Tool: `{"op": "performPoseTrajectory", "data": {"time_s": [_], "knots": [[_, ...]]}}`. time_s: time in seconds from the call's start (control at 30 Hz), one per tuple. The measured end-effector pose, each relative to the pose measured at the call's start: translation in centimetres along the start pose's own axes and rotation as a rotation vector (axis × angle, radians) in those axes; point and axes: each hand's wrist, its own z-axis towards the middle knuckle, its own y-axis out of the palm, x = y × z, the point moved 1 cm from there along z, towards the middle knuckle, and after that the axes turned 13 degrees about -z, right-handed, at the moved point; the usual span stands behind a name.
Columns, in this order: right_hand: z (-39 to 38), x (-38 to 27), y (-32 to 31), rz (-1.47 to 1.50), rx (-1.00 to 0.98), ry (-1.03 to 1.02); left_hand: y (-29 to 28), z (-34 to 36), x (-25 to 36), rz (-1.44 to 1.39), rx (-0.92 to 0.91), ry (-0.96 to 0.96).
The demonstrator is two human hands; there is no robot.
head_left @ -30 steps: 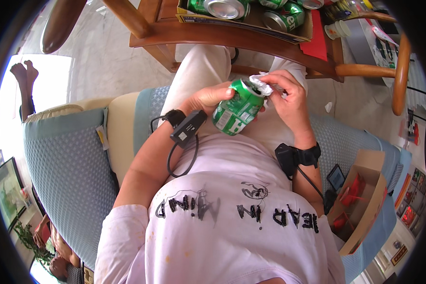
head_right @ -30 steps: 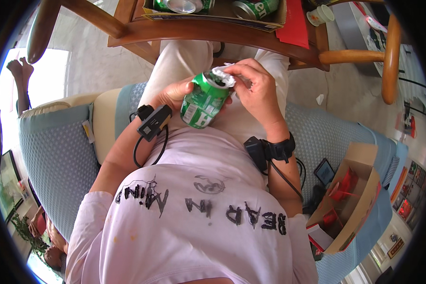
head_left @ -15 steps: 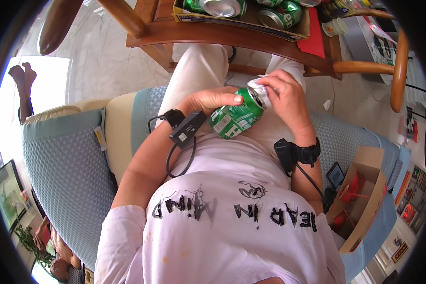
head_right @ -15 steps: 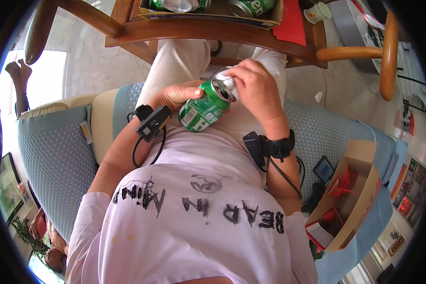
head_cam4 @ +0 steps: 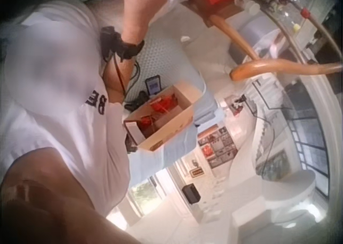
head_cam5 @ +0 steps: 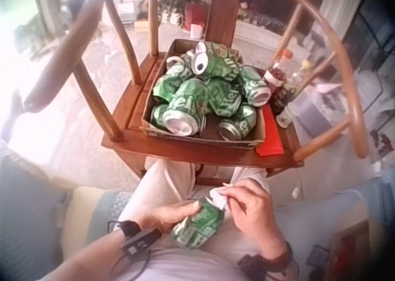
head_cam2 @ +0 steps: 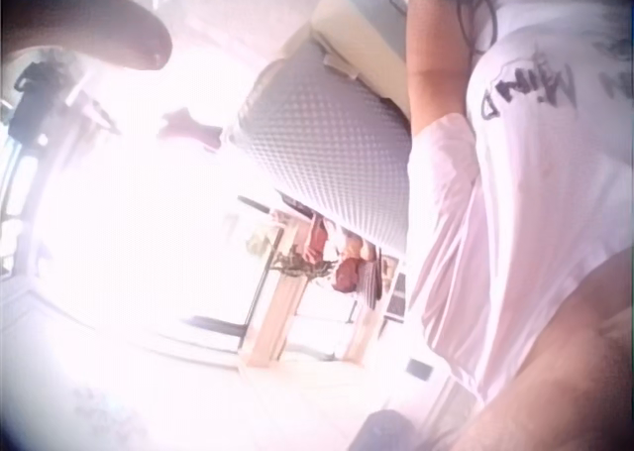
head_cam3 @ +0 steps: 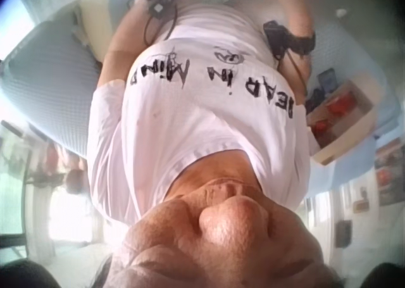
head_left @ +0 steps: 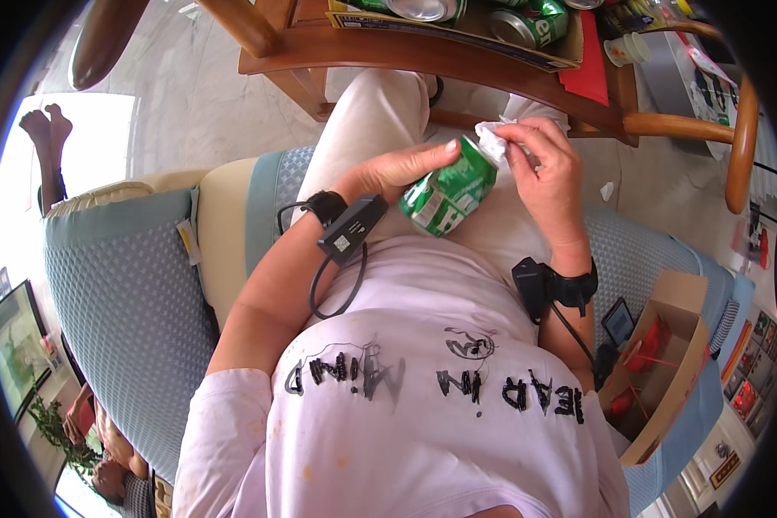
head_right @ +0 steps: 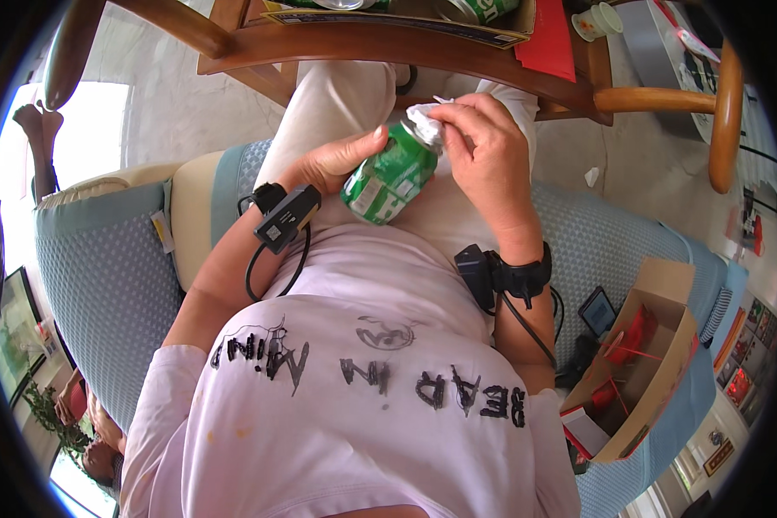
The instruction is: Cleaning empty Heineken beer cans using a white tissue.
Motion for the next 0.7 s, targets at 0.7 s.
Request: {"op": "performPoseTrajectory", "data": {"time_s": [0.7], "knots": [[-0.8,-2.7,1.2,-0.040,-0.042,-0.366,-0.5,1.9,1.4,-0.636,0.264,0.441]]}}
